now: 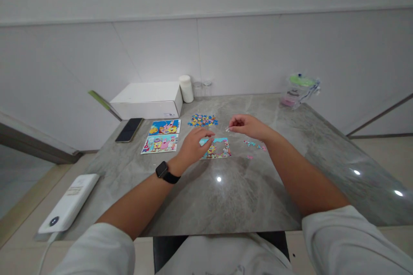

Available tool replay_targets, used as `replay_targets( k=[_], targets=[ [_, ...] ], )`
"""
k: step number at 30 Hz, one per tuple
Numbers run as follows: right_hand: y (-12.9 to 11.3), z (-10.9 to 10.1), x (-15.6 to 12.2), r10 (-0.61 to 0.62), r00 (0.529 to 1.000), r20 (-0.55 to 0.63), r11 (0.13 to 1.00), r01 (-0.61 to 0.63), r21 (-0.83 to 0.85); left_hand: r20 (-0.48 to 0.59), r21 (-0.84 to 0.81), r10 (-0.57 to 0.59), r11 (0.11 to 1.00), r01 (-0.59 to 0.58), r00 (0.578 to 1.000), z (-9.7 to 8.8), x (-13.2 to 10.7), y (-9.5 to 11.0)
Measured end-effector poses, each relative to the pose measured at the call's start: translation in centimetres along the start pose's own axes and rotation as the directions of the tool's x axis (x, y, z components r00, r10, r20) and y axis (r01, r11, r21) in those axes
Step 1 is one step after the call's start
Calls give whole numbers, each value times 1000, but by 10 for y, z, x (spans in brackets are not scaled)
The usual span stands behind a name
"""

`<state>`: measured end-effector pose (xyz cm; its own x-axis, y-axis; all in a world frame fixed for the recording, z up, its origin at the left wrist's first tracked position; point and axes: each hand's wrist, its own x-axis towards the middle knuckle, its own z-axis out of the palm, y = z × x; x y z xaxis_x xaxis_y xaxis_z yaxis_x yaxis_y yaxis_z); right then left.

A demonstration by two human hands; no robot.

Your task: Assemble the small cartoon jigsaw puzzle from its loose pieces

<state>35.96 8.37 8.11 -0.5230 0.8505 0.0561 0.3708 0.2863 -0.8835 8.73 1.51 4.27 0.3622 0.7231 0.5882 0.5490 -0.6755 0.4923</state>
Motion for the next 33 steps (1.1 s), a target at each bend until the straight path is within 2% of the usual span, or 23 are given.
replay_targets(
  k=[5, 9, 15, 22, 29, 33],
  targets=[
    [0, 15, 7, 50, 995, 86, 988, -62, 138, -127, -50, -113, 993, 108, 985, 26, -2, -4],
    [15, 27, 8, 96, 982, 164, 981, -121, 149, -60, -35, -86, 996, 83, 995, 36, -13, -9],
    [32, 38, 9, 107, 969, 223, 979, -142, 146, -24, 24, -14, 1000, 15, 1000, 40, -15, -15],
    [36, 43, 8, 114, 958, 264, 966, -169, 194, 23, 33, -18, 999, 18, 1000, 44, -16, -17],
    [36, 40, 8, 102, 983, 154, 977, -128, 170, 15, 23, -28, 999, 27, 1000, 44, -16, -16],
    [41, 44, 9, 68, 970, 232, 975, -114, 190, 31, 24, -12, 1000, 11, 999, 45, -16, -16]
  ],
)
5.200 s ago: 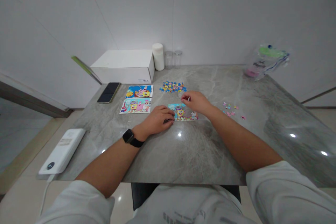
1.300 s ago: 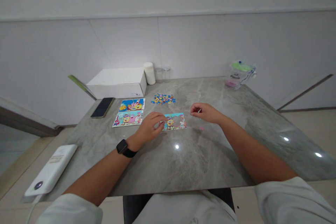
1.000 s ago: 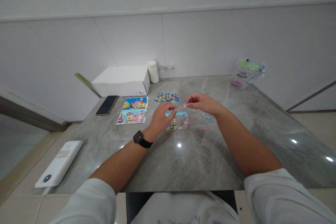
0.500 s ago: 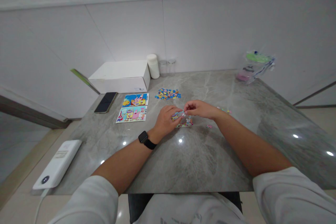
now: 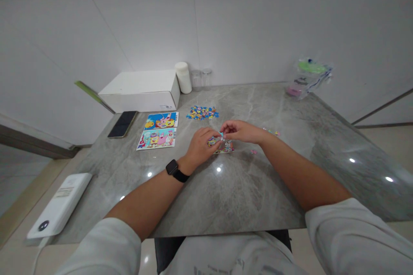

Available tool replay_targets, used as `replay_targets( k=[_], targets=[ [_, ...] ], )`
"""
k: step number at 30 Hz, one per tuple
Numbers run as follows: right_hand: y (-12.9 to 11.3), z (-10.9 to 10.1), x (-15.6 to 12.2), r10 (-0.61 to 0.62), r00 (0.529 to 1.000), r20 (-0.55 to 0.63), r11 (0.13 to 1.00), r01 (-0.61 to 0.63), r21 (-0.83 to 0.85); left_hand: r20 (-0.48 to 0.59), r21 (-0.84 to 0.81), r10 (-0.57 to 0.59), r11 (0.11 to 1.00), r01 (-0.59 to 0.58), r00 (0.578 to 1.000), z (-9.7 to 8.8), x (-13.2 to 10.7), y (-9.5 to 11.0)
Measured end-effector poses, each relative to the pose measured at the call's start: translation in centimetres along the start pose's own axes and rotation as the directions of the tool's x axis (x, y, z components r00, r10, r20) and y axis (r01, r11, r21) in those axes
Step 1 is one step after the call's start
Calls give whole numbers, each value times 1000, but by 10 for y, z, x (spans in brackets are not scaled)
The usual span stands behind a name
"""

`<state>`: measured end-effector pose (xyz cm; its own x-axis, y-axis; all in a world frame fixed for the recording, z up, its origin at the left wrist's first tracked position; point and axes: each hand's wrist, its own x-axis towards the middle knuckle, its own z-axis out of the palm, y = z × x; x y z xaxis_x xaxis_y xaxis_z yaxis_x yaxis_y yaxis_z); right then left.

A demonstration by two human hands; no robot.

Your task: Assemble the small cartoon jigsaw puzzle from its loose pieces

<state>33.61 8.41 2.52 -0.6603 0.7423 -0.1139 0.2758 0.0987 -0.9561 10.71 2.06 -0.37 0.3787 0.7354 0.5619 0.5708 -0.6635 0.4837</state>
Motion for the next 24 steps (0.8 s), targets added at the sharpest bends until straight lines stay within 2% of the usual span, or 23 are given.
replay_targets(
  k=[3, 6, 9, 13, 18, 24],
  targets=[
    [5, -1, 1, 19, 999, 27, 999, -18, -39, 29, 15, 14, 1000, -15, 999, 1, 0, 0],
    [8, -7, 1, 32, 999, -5, 982, -32, -184, 74, 43, 7, 999, -10, 997, 3, -1, -2],
    [11, -12, 1, 40, 998, -58, 932, -58, -358, 144, 72, 37, 996, -48, 989, 4, -3, -3],
    [12, -10, 1, 70, 996, -64, 859, -92, -504, 281, 98, 97, 987, -129, 955, 4, -5, 0],
    [8, -3, 2, 104, 991, -82, 799, -133, -587, 394, 87, 133, 980, -181, 909, 1, -6, 7],
    [5, -1, 2, 128, 986, -108, 774, -167, -610, 426, 103, 125, 977, -186, 896, -1, -6, 9]
  ],
)
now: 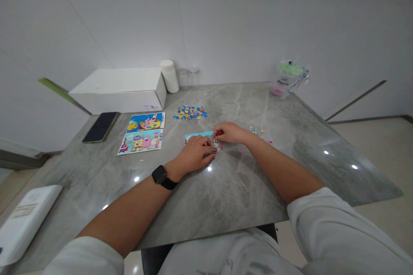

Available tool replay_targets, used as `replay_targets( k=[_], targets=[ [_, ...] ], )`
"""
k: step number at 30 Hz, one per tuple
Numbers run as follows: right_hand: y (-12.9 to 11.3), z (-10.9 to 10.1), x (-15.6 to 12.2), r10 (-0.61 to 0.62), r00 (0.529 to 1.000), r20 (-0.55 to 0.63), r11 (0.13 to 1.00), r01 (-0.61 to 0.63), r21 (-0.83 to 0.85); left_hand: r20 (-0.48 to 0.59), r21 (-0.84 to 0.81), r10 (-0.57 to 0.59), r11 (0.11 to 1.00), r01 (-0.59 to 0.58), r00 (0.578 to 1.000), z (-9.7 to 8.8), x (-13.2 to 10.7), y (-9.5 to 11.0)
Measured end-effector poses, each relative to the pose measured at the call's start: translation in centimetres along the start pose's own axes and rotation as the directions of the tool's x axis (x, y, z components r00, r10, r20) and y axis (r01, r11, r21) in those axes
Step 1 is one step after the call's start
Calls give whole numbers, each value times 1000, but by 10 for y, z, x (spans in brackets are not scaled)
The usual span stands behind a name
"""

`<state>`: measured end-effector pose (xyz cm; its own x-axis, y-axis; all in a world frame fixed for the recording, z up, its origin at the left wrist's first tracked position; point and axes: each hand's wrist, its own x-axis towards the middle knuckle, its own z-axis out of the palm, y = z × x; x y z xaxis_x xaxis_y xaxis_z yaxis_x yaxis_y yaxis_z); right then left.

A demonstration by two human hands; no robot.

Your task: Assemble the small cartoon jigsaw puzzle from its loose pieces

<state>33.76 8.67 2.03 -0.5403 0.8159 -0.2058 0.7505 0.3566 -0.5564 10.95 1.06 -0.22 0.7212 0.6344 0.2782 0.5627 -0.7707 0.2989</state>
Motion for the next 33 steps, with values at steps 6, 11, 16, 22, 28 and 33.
replay_targets(
  k=[6, 11, 16, 22, 28, 33],
  targets=[
    [0, 2, 1, 2, 1000, 5, 1000, -2, -14, 4, 13, 7, 1000, -7, 1000, 0, -1, 0],
    [-4, 3, -1, 8, 1000, 2, 999, -8, -42, 9, 17, 7, 1000, -7, 1000, 0, -1, 0],
    [-5, 5, -1, 1, 1000, -23, 991, -4, -136, 17, 18, 17, 1000, -17, 1000, -1, 0, 1],
    [1, 5, 2, -23, 997, -72, 989, 12, -147, 17, -4, 34, 999, -34, 999, -3, 1, 2],
    [7, -6, -1, 10, 984, -180, 992, -33, -122, 17, -24, 50, 998, -49, 999, -2, 0, 2],
    [8, -13, -4, 8, 979, -204, 989, -37, -140, 27, -31, 47, 998, -46, 999, 0, 0, 0]
  ],
)
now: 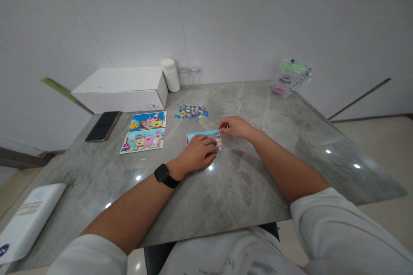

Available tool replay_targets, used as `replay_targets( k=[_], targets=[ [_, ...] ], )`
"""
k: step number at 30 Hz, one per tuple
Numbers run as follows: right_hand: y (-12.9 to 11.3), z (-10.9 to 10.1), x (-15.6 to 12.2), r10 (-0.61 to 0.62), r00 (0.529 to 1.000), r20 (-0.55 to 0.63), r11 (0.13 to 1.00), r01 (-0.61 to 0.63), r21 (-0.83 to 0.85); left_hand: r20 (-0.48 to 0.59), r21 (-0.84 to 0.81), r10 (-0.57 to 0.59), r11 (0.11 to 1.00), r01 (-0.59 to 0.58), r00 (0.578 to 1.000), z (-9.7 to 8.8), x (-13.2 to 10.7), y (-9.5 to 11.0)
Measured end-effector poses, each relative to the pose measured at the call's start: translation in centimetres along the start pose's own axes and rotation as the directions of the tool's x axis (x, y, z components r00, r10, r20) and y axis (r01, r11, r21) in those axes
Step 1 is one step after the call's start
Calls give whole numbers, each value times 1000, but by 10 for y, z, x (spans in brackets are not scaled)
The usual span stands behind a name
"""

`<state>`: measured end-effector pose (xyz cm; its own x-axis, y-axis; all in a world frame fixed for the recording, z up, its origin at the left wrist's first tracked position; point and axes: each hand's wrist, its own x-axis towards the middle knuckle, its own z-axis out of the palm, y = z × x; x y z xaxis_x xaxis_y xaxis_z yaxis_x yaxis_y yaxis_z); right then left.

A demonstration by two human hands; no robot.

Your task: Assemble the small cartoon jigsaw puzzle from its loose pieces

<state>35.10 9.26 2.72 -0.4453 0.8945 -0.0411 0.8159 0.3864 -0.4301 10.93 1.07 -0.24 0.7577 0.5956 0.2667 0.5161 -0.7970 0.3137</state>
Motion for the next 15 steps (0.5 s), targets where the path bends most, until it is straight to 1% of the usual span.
replay_targets(
  k=[3, 6, 10, 13, 15],
  targets=[
    [-2, -8, -2, -6, 1000, -19, 1000, 5, -14, 1, 6, 3, 1000, -3, 1000, 1, 0, -1],
    [-7, -23, -7, 13, 999, -50, 999, -15, -37, 3, 6, 12, 1000, -12, 1000, 1, 0, -1],
    [-16, -49, -21, 34, 996, -80, 994, -42, -103, -4, 12, 16, 1000, -16, 1000, 1, 0, 0],
    [-19, -72, -37, 42, 997, -72, 985, -53, -163, -6, 22, 26, 999, -26, 1000, 1, 0, 0],
    [-18, -85, -49, 46, 997, -66, 983, -57, -174, 5, 26, 46, 999, -46, 999, 0, 1, 1]
  ],
)
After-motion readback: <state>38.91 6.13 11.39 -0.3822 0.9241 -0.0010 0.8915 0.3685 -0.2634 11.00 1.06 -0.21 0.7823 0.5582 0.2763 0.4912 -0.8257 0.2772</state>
